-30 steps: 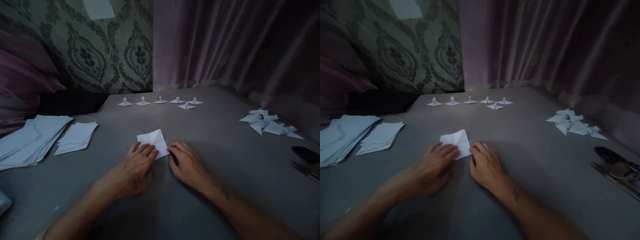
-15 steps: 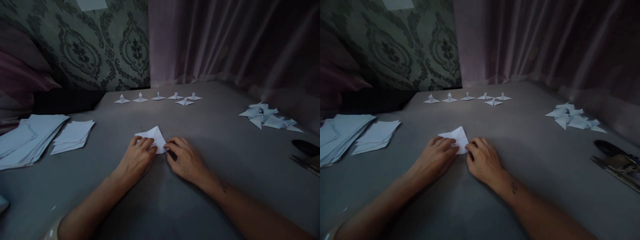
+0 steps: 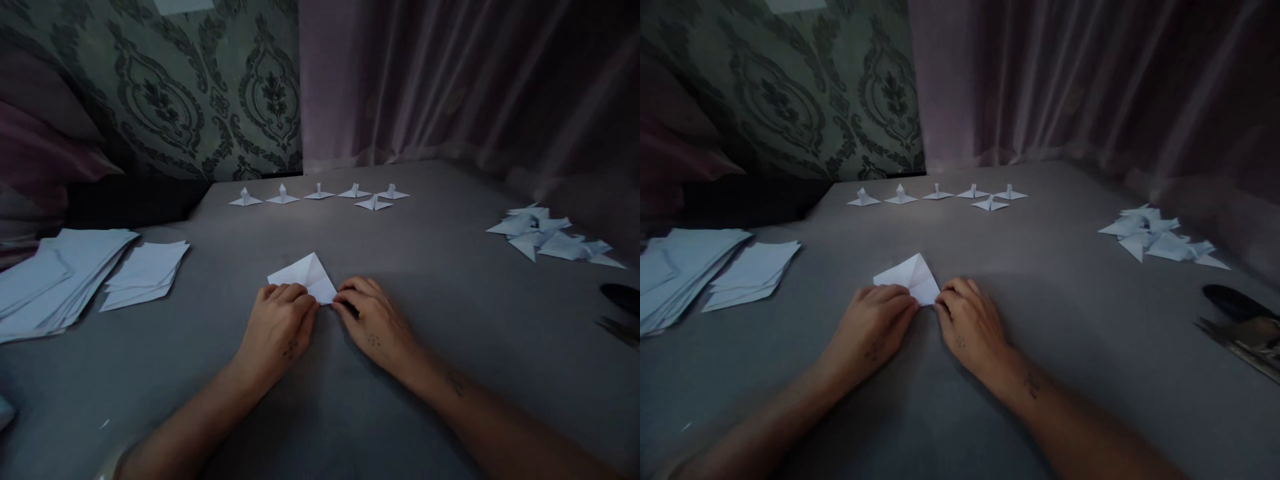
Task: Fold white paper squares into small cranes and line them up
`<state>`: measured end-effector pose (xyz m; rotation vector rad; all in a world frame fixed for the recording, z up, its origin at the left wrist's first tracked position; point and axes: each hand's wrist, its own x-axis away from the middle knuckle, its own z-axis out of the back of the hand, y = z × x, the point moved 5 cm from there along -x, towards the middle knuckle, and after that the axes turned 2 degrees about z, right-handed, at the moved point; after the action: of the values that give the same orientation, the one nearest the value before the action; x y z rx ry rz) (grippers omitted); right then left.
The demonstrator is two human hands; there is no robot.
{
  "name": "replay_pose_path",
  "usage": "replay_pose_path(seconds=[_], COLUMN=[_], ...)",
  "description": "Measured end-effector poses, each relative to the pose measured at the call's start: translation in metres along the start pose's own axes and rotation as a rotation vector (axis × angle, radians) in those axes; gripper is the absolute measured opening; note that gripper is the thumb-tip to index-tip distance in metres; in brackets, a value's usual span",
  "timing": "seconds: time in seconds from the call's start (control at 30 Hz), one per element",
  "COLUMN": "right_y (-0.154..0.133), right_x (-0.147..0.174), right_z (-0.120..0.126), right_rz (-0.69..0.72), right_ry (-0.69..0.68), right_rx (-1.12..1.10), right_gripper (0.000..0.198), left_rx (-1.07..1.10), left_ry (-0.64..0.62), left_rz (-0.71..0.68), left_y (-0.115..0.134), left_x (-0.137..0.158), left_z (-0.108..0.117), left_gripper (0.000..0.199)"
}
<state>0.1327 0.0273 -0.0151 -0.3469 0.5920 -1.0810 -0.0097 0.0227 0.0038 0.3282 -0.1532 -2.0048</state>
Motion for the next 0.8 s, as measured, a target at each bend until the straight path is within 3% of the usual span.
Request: replay_pose_path(seconds=[0.37,0.8], right_y=[0.01,0.007], right_x=[-0.008,-0.01], right_z=[-0.006,-0.007], right_rz=[-0.128,-0.132], right_ry=[0.052,0.023], right_rx=[-0.092,-0.059], right_gripper=[0.011,0.011], left_rx=[0.249,0.271], left_ry=[0.02,-0.018], left_rz=[0.232,0.258], left_y=[-0.014,-0.02], left_x=[-0.009,-0.017], left_z=[-0.002,-0.005], left_gripper=[0.015,0.013])
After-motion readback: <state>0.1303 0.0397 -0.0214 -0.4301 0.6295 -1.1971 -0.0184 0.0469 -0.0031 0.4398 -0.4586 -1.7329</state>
